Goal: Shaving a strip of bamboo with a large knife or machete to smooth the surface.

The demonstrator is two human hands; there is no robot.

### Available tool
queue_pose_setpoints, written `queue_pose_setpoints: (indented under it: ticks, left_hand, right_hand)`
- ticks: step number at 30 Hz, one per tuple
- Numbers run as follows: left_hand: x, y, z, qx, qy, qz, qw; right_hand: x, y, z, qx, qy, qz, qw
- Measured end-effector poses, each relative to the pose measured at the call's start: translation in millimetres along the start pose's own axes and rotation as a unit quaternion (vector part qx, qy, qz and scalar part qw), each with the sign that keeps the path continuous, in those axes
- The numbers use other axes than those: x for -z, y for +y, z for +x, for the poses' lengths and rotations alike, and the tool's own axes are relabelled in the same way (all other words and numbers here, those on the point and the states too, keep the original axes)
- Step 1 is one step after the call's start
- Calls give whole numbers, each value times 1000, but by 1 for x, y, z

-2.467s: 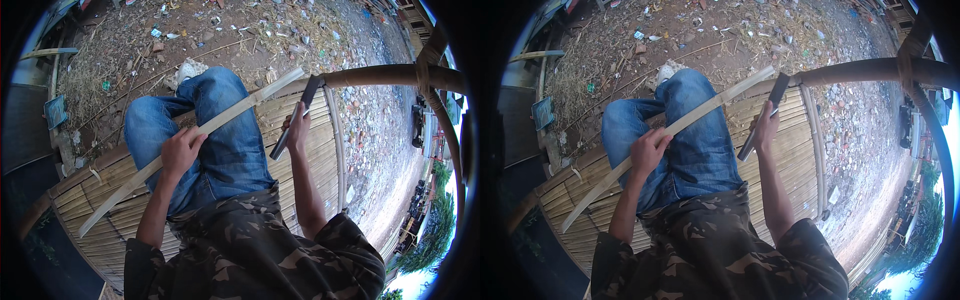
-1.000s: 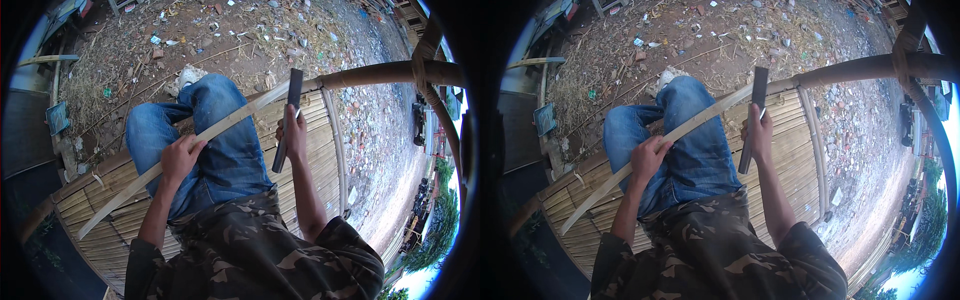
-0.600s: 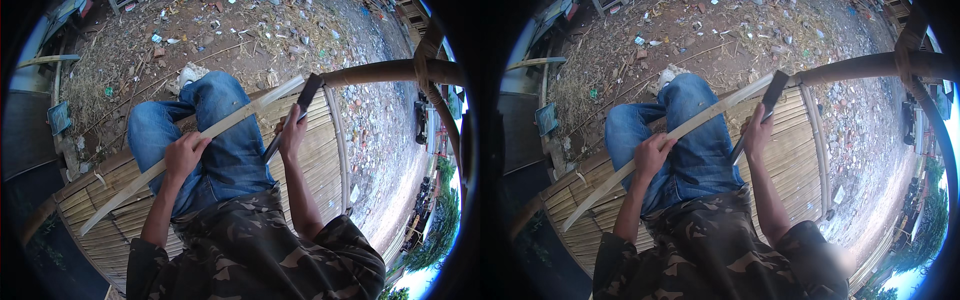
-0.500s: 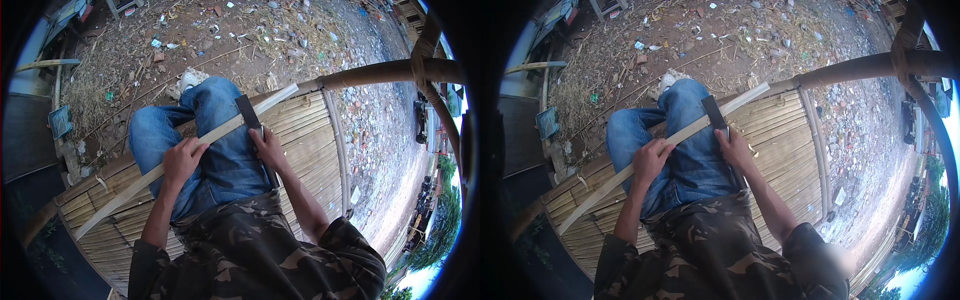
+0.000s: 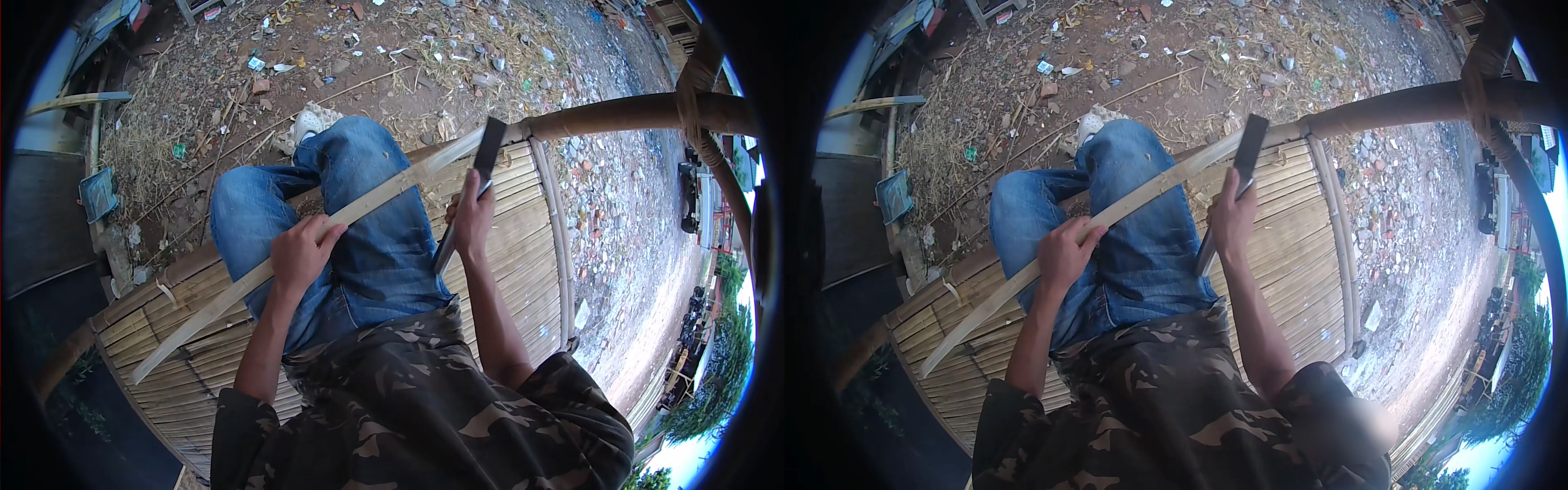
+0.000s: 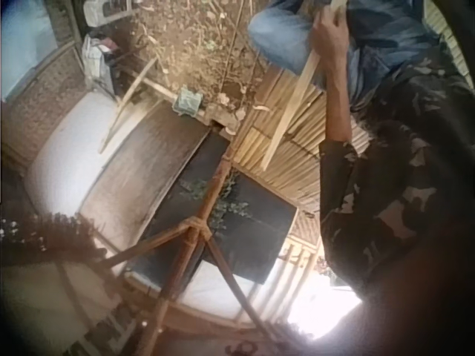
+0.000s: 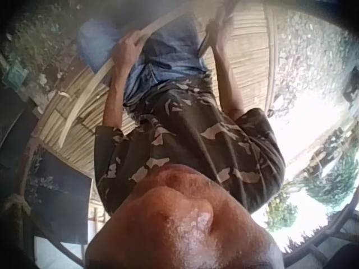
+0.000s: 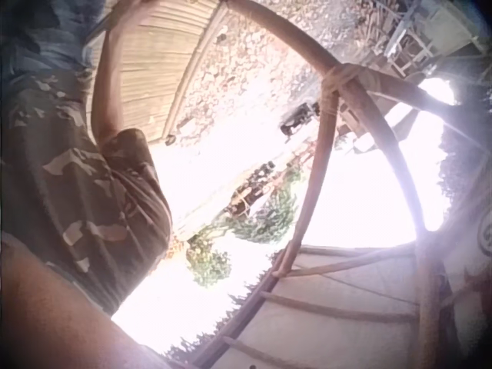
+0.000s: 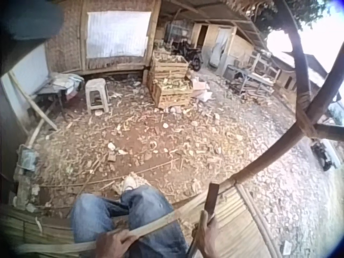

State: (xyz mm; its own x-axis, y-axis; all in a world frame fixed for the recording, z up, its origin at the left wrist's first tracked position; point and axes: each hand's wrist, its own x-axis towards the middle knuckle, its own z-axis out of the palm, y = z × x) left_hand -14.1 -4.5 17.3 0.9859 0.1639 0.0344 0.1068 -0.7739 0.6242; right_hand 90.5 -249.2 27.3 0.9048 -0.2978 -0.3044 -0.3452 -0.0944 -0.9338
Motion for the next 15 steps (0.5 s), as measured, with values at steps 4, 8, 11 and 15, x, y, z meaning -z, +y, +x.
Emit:
queue_pose_setpoints:
  ticks: [4,8,11,15]
  left_hand:
    - [-3,-9,4,15,-33,-1,999]
    - [-1,1,4,-15,4,5,1000]
    - [-5,-3,6,13,-55,6,998]
    - [-5,-3,-2,6,-12,-37,999]
  right_hand:
    - [5,10,-15,-55,-281,-220,933]
    - [12,-12,11,28,39,22,999]
    - [4,78,-10,384,-70,-385,836]
    - [19,0,-2,-12,-137,-48,989]
